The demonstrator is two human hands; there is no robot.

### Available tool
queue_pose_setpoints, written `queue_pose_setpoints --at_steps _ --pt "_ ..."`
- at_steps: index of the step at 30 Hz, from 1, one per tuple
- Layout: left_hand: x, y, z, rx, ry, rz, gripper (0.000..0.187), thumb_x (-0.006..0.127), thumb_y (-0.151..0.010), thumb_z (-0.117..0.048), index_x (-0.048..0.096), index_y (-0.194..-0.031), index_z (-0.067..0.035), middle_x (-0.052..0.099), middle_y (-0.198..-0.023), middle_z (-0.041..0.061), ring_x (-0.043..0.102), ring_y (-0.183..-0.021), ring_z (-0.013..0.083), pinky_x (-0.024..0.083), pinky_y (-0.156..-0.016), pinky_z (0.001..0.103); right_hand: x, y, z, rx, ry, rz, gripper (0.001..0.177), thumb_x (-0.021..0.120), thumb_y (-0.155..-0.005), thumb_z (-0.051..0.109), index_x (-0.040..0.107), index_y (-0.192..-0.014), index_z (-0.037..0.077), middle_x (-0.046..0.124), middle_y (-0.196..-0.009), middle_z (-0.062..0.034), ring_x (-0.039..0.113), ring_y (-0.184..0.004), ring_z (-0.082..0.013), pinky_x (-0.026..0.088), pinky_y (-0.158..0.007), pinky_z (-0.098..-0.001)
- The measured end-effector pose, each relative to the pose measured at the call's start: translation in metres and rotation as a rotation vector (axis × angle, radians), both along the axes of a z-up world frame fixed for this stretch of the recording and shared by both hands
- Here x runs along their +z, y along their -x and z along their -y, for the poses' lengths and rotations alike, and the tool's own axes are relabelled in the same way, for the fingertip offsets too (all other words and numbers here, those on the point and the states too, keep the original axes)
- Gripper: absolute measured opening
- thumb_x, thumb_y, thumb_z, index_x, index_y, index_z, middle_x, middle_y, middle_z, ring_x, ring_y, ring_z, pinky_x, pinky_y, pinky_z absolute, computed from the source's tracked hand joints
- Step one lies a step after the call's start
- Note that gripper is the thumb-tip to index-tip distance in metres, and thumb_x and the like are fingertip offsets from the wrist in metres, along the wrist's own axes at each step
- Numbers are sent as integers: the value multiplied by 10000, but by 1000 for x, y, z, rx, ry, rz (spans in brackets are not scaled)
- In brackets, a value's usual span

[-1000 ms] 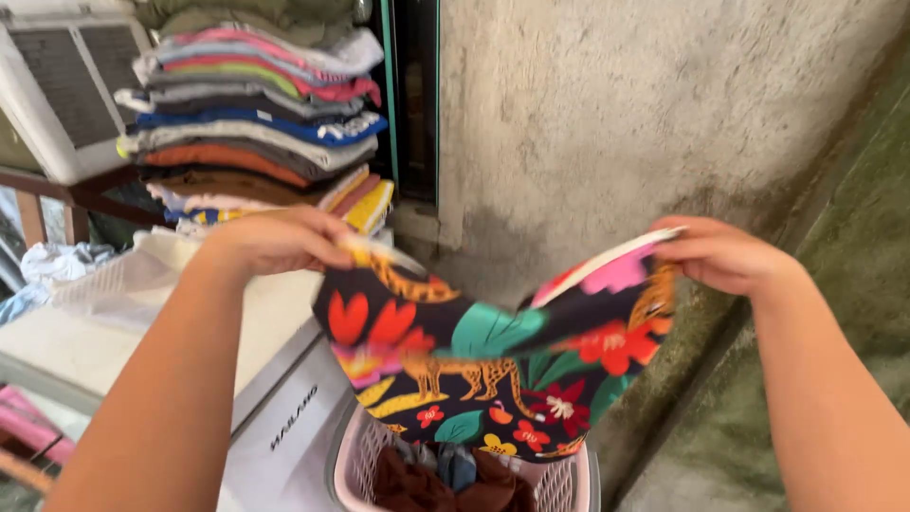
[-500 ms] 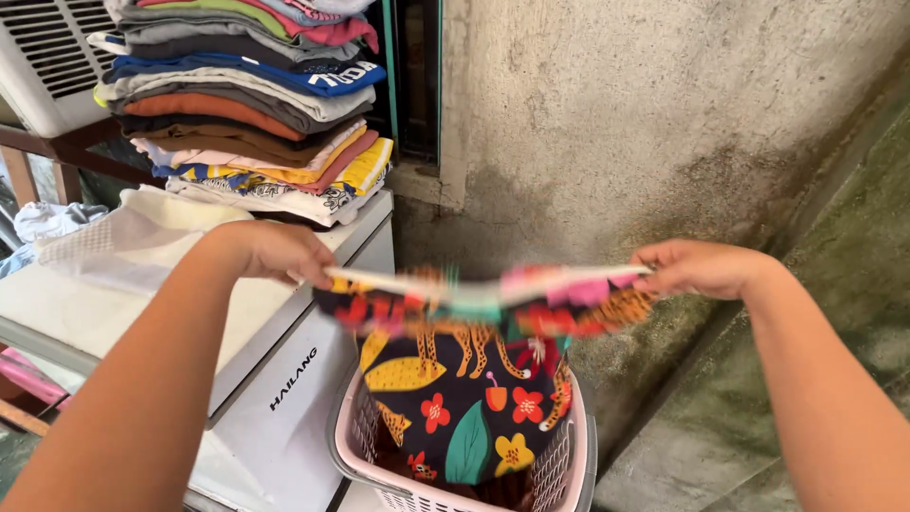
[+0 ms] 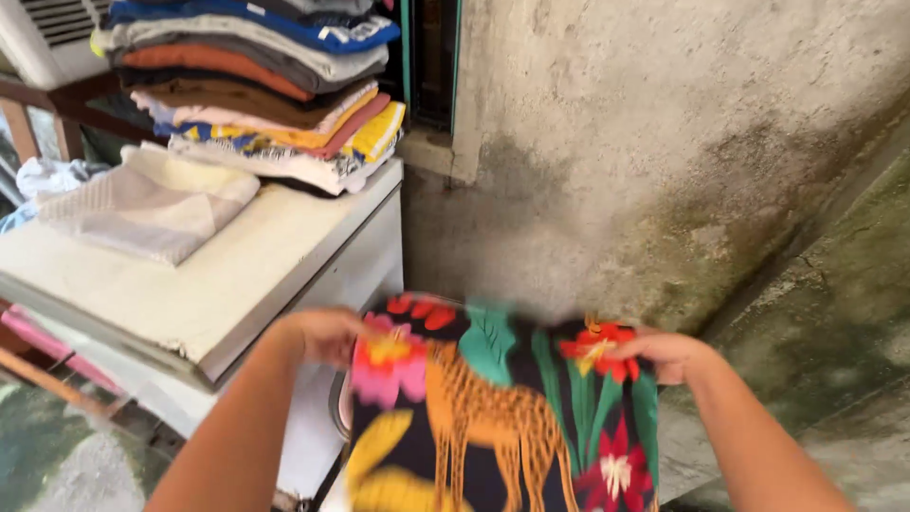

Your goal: Folding various items of laundry on top of an appliance in an outdoor utility area.

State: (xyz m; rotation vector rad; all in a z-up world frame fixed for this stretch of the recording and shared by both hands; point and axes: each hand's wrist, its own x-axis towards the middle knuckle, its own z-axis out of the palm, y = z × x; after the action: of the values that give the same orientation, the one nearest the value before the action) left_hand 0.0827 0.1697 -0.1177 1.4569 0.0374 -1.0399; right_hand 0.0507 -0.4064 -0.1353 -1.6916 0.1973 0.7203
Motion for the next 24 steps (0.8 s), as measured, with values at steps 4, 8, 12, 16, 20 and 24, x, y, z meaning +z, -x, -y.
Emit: queue_pose_setpoints --at_steps 4,8,12,16,20,24 --pt "67 -13 15 244 264 196 387 687 -883 -226 686 -1228 -50 761 -1165 107 750 -1003 222 574 -921 433 60 -17 8 -20 -469 110 536 789 -840 164 568 -1259 -87 713 -1241 -186 682 -1107 -289 541 -994 -454" --pt "113 -27 44 394 107 386 326 691 -877 -127 667 -1199 -78 746 -1141 87 739 -972 206 588 -896 411 107 -15 3 -120 -175 275 573 740 -767 9 602 -1323 40 702 -1286 -101 691 -1122 -232 545 -985 -435" --pt "119 -31 46 470 -82 436 255 694 -879 -75 663 -1126 -19 748 -1075 129 742 -926 243 607 -847 430 108 -24 24 -233 67 144 490 706 -843 1 626 -1326 -1 715 -1262 -147 697 -1078 -275 559 -944 -461" --pt "126 -40 44 555 104 507 233 690 -873 -81 682 -1091 0 757 -1010 140 750 -877 242 624 -808 391 153 15 -3 -301 -281 327 534 663 -893 42 551 -1414 61 666 -1293 -142 666 -1125 -252 562 -957 -417" --pt "150 -29 60 421 -452 795 375 818 -767 -149 733 -1081 37 758 -1007 180 743 -905 271 617 -833 382 203 48 -58 -251 -368 590 743 628 -814 -4 484 -1480 291 652 -1355 -47 649 -1201 -188 538 -990 -367" --pt "201 40 141 149 -777 1019 782 829 -659 -172 547 -1352 57 818 -913 229 826 -815 422 673 -758 574 218 36 -106 51 -148 715 591 650 -839 -47 540 -1385 150 649 -1264 -95 642 -1163 -203 541 -982 -357"
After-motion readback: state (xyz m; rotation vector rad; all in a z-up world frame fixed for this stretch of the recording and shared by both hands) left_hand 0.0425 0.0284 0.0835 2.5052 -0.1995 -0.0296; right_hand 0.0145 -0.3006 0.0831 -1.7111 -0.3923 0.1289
